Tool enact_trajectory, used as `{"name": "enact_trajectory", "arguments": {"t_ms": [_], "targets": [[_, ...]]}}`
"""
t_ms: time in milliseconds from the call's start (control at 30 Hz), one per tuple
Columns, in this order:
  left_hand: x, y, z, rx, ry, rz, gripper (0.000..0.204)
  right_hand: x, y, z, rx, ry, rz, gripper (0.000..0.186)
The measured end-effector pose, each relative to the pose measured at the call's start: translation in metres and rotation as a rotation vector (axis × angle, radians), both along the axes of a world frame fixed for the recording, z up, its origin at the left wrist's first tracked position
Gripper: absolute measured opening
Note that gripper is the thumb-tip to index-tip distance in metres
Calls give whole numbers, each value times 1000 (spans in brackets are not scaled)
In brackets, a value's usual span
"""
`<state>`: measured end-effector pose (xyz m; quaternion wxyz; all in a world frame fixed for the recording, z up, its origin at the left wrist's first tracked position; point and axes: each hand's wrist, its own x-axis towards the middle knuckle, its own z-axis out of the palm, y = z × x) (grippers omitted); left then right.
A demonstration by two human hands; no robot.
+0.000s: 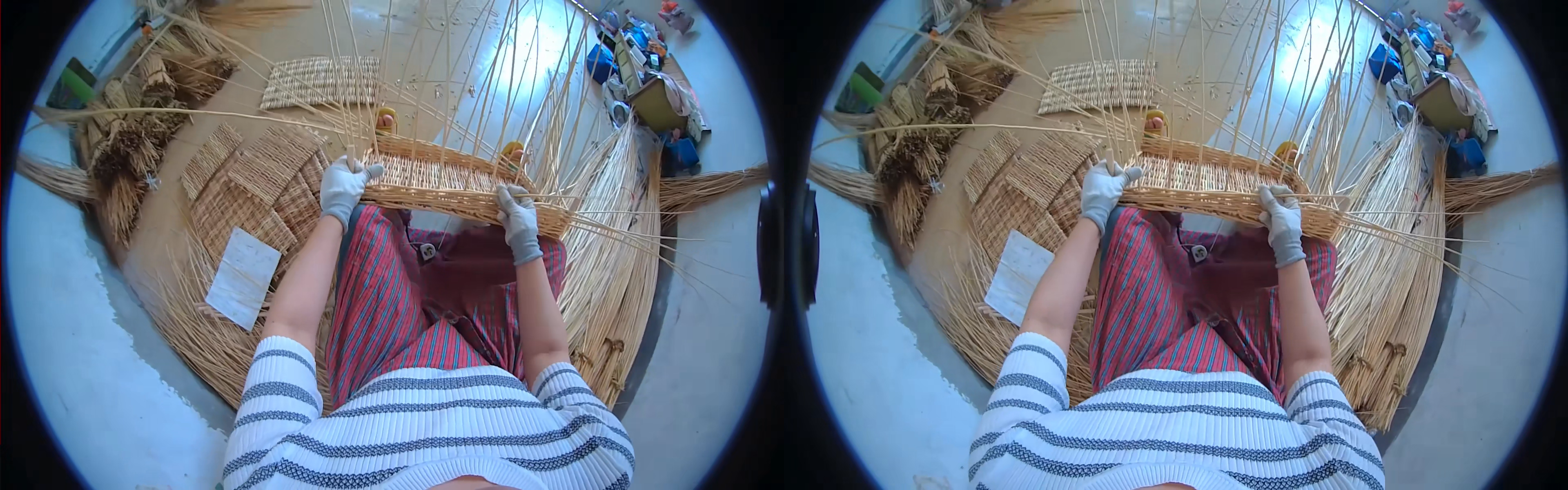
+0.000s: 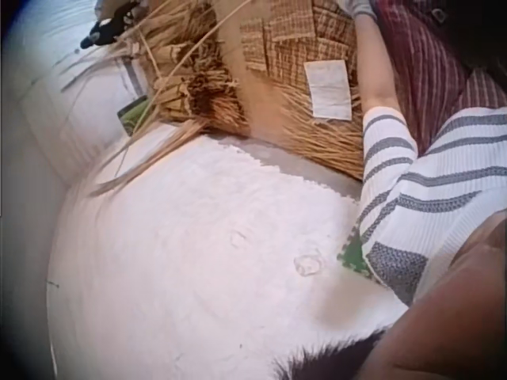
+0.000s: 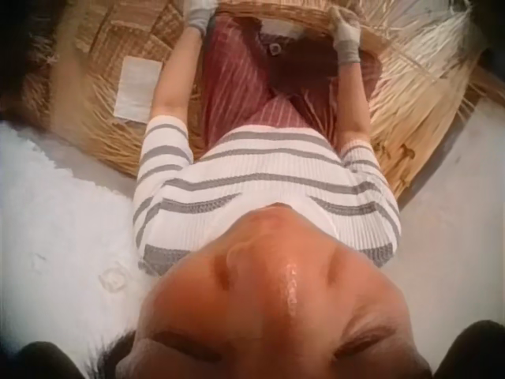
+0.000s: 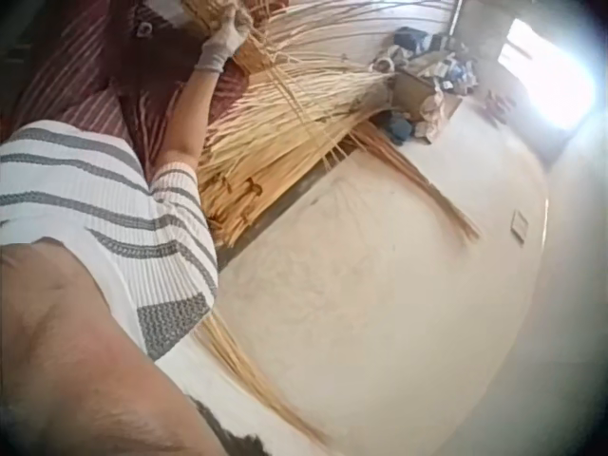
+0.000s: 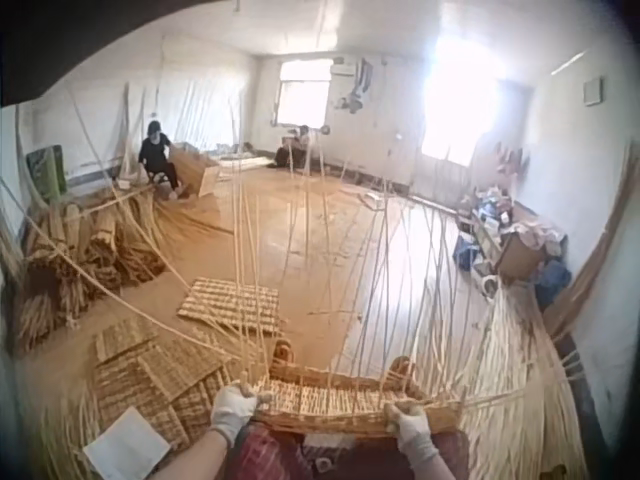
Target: Weaving a wicker basket using long reeds.
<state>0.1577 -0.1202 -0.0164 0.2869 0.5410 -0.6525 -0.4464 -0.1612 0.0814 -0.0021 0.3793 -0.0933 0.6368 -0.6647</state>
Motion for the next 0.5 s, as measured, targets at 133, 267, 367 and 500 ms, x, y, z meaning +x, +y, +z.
{"name": "enact_trajectory", "arguments": {"t_ms": [133, 267, 367, 500], "targets": [[-16, 27, 22, -489, 420, 293, 20, 4, 6, -14, -55, 100, 17, 20], [-57, 55, 20, 217, 454, -310, 26, 7, 17, -12, -145, 77, 28, 19], [-78, 56, 13, 444, 379, -308, 22, 9, -11, 5, -163, 444, 27, 19], [-85, 62, 6, 467, 460, -169, 18, 38, -115, 56, -558, 693, 335, 39]]}}
